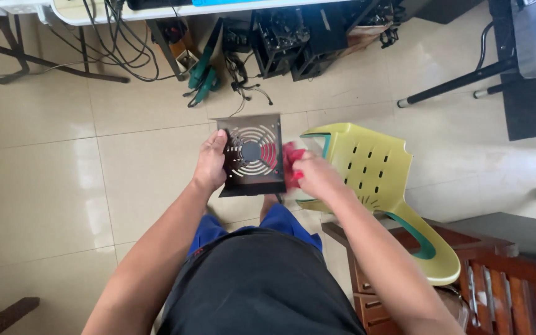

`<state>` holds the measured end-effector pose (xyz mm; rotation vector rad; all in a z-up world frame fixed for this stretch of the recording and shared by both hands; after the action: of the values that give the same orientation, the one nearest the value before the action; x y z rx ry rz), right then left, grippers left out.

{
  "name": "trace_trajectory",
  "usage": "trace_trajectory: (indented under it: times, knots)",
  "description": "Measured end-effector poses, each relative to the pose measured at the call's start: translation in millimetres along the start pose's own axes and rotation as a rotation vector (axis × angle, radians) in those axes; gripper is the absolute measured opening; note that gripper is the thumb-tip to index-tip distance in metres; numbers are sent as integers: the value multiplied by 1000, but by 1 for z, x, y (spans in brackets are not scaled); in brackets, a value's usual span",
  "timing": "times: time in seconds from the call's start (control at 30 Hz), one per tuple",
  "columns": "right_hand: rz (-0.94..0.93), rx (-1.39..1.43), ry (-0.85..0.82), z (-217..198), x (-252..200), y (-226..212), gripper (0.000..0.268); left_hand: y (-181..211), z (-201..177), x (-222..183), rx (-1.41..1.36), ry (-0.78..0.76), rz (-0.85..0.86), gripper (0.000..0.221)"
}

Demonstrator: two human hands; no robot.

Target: Disassembling a computer power supply unit to remove the fan and clean the internal casing.

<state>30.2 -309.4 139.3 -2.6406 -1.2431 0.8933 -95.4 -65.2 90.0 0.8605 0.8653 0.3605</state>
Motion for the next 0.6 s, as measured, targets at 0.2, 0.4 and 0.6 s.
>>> trace_trajectory:
  times: [0.2, 0.4, 0.6]
  knots:
    - [227, 309, 410, -75, -17, -30, 33, -26, -4, 19, -93, -18, 24, 31]
    - [491, 956, 336, -50, -17, -18, 47, -19, 17, -5, -102, -72, -149, 34]
    - [488, 1435, 371, -30, -10, -47, 19, 14, 17, -26, -165, -172, -288, 51]
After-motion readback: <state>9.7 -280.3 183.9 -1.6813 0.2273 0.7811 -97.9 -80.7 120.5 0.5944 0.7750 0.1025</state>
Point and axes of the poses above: each hand's wrist, its own x-axis towards the middle knuckle, its own z-axis out of the palm, y = z × x, the point moved 4 cm from there along x, towards the middle knuckle, and after that the axes turned 5 degrees about z, right-handed, at the moved point
